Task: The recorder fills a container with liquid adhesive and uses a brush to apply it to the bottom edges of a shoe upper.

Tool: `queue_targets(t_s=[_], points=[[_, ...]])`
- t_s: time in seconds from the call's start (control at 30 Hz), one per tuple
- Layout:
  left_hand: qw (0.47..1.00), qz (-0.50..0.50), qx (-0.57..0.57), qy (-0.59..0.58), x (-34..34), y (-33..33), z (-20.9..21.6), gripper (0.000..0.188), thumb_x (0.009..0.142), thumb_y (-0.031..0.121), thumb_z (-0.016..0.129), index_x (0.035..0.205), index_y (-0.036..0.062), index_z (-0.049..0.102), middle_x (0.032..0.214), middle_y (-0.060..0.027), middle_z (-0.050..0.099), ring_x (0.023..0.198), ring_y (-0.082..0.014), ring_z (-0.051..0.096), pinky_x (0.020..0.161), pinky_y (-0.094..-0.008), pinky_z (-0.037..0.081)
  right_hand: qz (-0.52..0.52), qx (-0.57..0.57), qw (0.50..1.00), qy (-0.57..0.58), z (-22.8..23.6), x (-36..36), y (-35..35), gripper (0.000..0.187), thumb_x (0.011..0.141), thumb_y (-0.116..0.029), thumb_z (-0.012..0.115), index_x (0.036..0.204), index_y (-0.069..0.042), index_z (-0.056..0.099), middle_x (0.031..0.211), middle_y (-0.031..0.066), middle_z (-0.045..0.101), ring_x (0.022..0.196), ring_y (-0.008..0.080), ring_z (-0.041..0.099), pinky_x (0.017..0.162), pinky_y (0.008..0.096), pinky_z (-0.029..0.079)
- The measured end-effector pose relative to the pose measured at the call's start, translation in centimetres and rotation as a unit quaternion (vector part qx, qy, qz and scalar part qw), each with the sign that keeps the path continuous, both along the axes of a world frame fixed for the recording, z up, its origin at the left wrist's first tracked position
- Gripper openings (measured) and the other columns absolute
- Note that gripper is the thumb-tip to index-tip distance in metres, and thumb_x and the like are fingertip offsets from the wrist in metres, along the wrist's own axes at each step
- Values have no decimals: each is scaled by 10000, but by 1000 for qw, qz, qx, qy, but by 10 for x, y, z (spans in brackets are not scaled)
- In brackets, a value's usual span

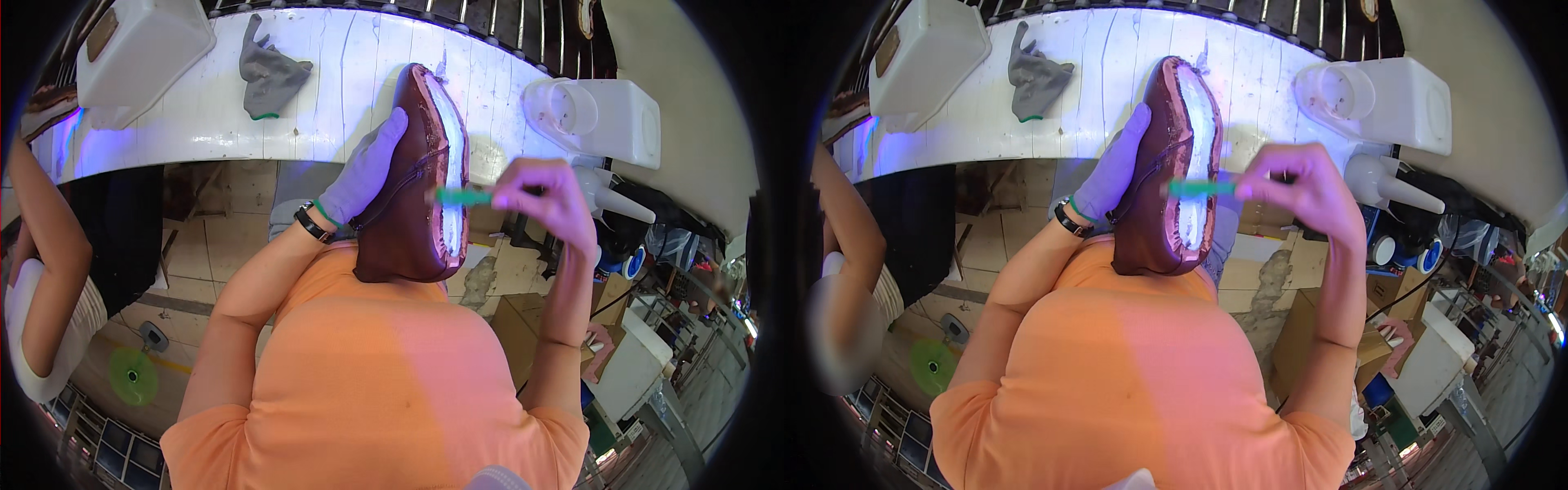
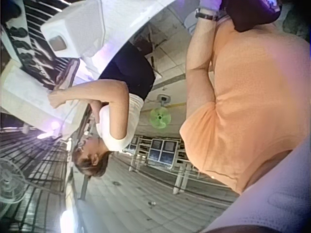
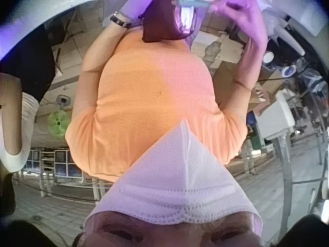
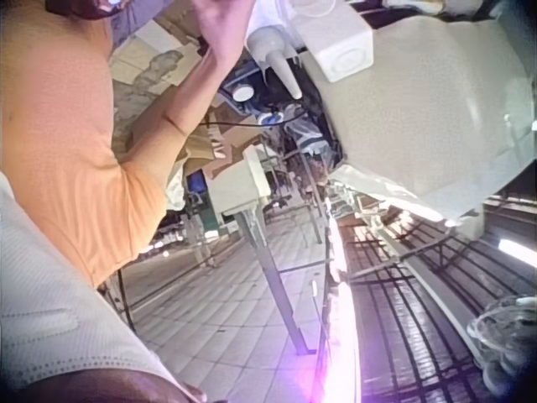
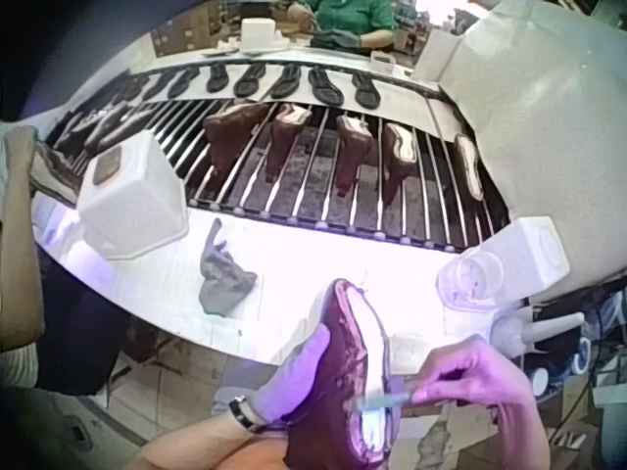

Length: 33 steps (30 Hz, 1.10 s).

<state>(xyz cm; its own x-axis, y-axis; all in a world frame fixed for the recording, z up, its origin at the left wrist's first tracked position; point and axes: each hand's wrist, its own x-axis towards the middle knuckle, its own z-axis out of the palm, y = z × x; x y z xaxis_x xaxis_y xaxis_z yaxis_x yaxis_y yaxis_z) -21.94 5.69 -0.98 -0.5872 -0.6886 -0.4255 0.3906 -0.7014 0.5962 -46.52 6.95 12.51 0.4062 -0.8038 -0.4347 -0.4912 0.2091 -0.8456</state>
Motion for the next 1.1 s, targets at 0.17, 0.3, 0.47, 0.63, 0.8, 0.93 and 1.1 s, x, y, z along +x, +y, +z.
queue_targets(t_s=[0.17, 0.3, 0.47, 0.63, 0.8, 0.93, 1.1], points=[[1000, -7, -7, -10, 0, 1, -2, 664, 1029, 528, 369, 1467, 29, 357, 1361, -149, 538, 1184, -226, 579, 1040, -384, 465, 55, -12, 997, -60, 8, 2, 12, 113, 813, -92, 775, 820, 14, 737, 724, 57, 679, 699, 97, 613, 665, 259, 484], [1000, -7, -13, -13, 0, -1, 8, 636, 1033, 502, 377, 1465, 34, 364, 1366, -148, 536, 1187, -228, 582, 1034, -384, 475, -83, -57, 989, 111, -8, 2, -6, 129, 845, -161, 755, 863, -33, 761, 665, -12, 613, 606, 61, 454, 537, 246, 341], [1000, 9, -21, -22, 1, 1, 0, 630, 1034, 492, 381, 1466, 34, 364, 1360, -150, 545, 1188, -228, 588, 1039, -380, 476, 1, -81, 996, 23, 7, 2, 13, 75, 820, -101, 769, 859, -37, 764, 709, 10, 665, 629, 63, 496, 566, 243, 380], [1000, 14, 13, 8, -2, 2, -1, 650, 1030, 512, 378, 1470, 34, 357, 1347, -163, 553, 1166, -237, 606, 1033, -382, 482, 8, -40, 999, 16, 14, 3, 14, 113, 822, -133, 776, 844, -24, 758, 729, 28, 668, 656, 61, 514, 582, 246, 398], [1000, -15, -11, -6, -3, -1, -2, 649, 1029, 510, 384, 1462, 27, 367, 1344, -166, 552, 1168, -230, 603, 1035, -374, 478, -95, -103, 983, 119, -9, 3, -1, 98, 841, -149, 767, 838, -52, 756, 656, -46, 586, 573, 26, 369, 507, 231, 273], [998, 19, -16, -50, 0, 4, 4, 637, 1010, 511, 444, 1409, 15, 451, 1283, -125, 585, 1119, -174, 591, 997, -327, 474, 12, -37, 999, -13, 10, 2, 14, 113, 811, -137, 795, 835, -35, 754, 705, -14, 641, 605, 44, 450, 535, 241, 333], [997, 37, -15, -62, 3, 5, 13, 635, 993, 519, 487, 1363, 4, 520, 1232, -97, 611, 1053, -134, 592, 940, -288, 485, 58, -44, 996, -47, 17, 7, 10, 126, 811, -136, 793, 850, -22, 754, 713, 4, 646, 621, 54, 472, 548, 249, 355]])
